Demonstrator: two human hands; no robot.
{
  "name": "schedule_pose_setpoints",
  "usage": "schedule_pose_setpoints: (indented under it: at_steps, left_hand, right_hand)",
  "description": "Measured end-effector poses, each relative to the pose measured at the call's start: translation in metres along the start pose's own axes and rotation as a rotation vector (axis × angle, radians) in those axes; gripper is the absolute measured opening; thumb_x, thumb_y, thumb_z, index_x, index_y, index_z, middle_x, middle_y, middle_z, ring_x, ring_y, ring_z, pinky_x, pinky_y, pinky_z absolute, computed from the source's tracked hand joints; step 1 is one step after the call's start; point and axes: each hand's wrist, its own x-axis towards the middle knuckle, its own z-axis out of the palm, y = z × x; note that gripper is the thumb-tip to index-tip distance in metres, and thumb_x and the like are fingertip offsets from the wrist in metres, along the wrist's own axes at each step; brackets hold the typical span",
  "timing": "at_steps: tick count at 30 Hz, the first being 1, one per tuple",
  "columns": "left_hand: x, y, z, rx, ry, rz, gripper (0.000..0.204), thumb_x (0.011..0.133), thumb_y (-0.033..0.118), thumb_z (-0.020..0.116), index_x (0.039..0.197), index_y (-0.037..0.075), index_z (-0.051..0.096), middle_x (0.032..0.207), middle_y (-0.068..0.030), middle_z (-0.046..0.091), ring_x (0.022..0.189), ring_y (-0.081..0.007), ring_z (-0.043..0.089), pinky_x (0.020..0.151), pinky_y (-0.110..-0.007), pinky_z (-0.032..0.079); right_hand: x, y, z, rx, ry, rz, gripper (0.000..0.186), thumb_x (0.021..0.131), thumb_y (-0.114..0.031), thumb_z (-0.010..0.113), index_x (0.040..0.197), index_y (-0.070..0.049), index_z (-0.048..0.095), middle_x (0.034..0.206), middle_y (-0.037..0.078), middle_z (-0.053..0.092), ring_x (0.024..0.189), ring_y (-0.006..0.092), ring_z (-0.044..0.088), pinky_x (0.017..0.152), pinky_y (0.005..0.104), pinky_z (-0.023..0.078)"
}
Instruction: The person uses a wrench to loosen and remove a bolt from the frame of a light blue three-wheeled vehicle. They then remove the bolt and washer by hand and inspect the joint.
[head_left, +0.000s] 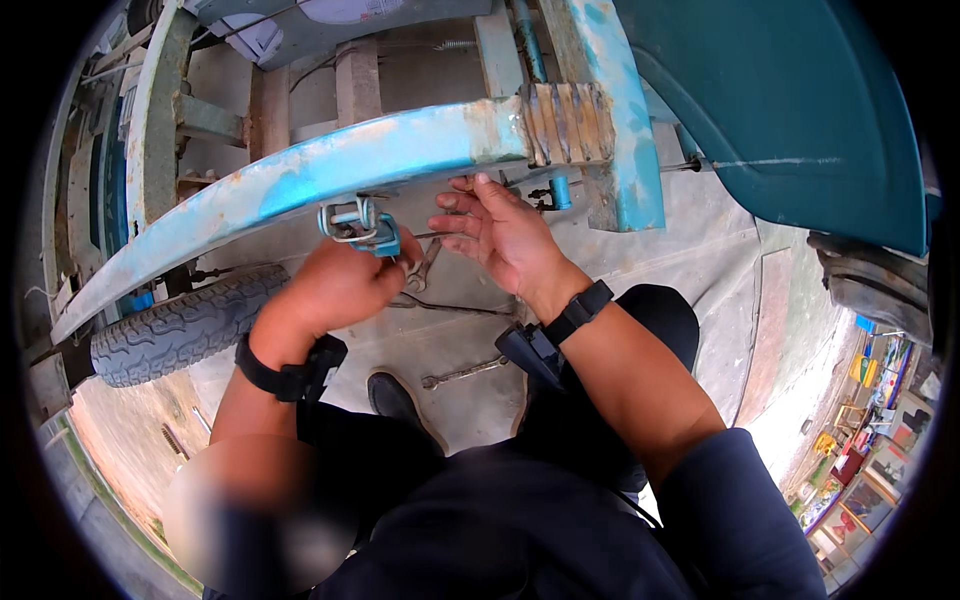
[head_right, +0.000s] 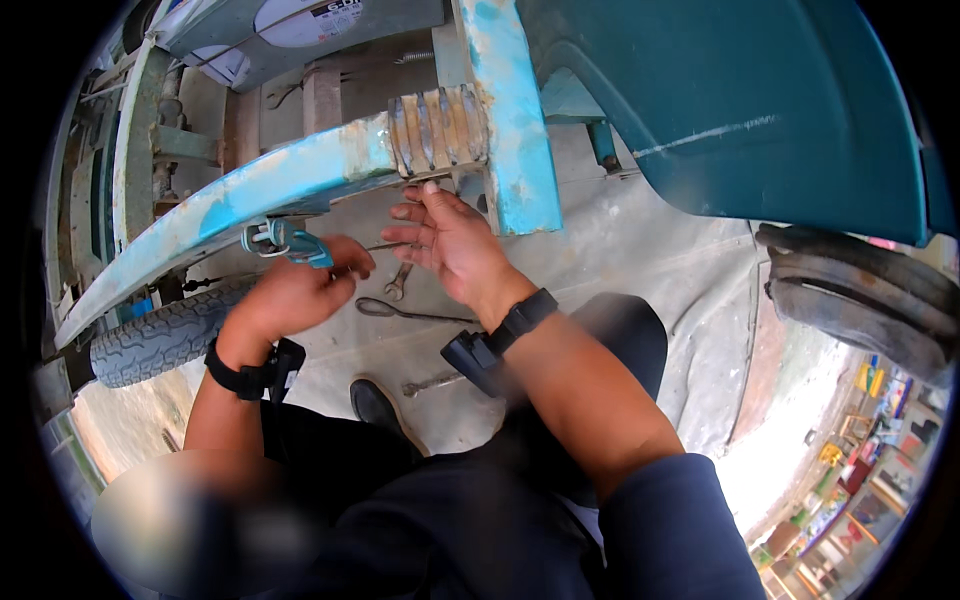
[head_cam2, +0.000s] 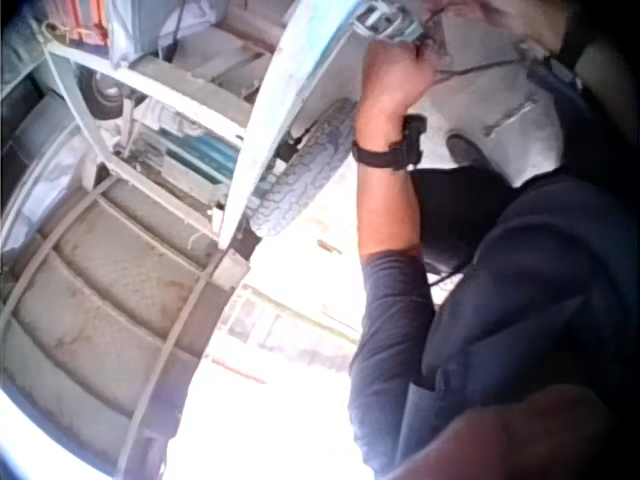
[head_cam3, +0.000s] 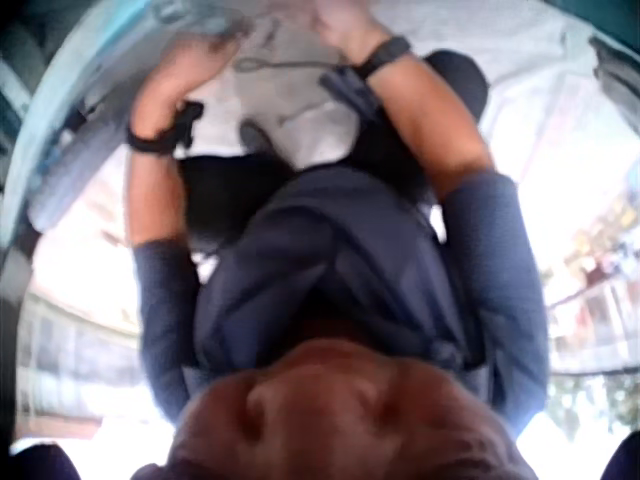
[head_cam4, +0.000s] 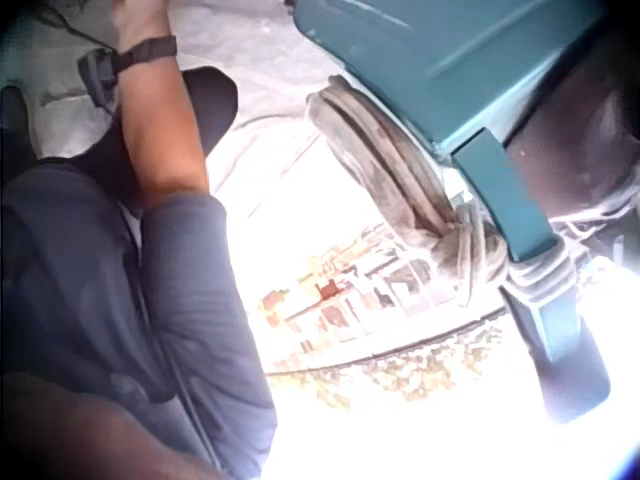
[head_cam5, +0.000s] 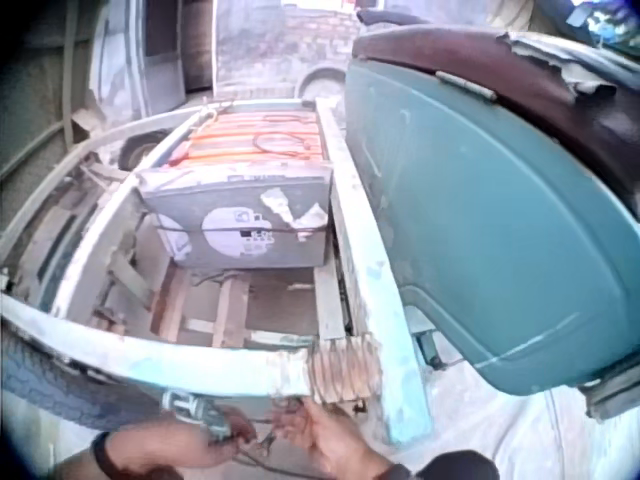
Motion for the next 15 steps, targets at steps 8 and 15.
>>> schedule_pose_setpoints:
  at_steps: [8, 15]
  left_hand:
    - [0.051, -0.008, 0.0, 0.889, 0.686, 0.43, 0.024, 0.105, 0.019, 0.062, 0.125, 0.007, 0.071, 0.111, -0.0091, 0.074, 0.101, -0.0264, 0.07, 0.089, -0.038, 0.055]
    - [0.095, -0.021, 0.01, 0.322, 0.309, 0.059, 0.029, 0.107, 0.027, 0.058, 0.131, 0.013, 0.067, 0.127, -0.0085, 0.071, 0.115, -0.029, 0.068, 0.093, -0.043, 0.054]
  right_hand:
    - [0.005, -0.001, -0.005, -0.017, -0.09, 0.041, 0.044, 0.111, -0.048, 0.052, 0.131, -0.01, 0.061, 0.114, 0.008, 0.071, 0.104, 0.029, 0.073, 0.082, 0.0395, 0.057]
    - [0.015, 0.0, -0.021, 0.077, -0.243, 0.08, 0.046, 0.111, -0.049, 0.051, 0.131, -0.01, 0.064, 0.109, 0.007, 0.071, 0.102, 0.0294, 0.072, 0.079, 0.0384, 0.056]
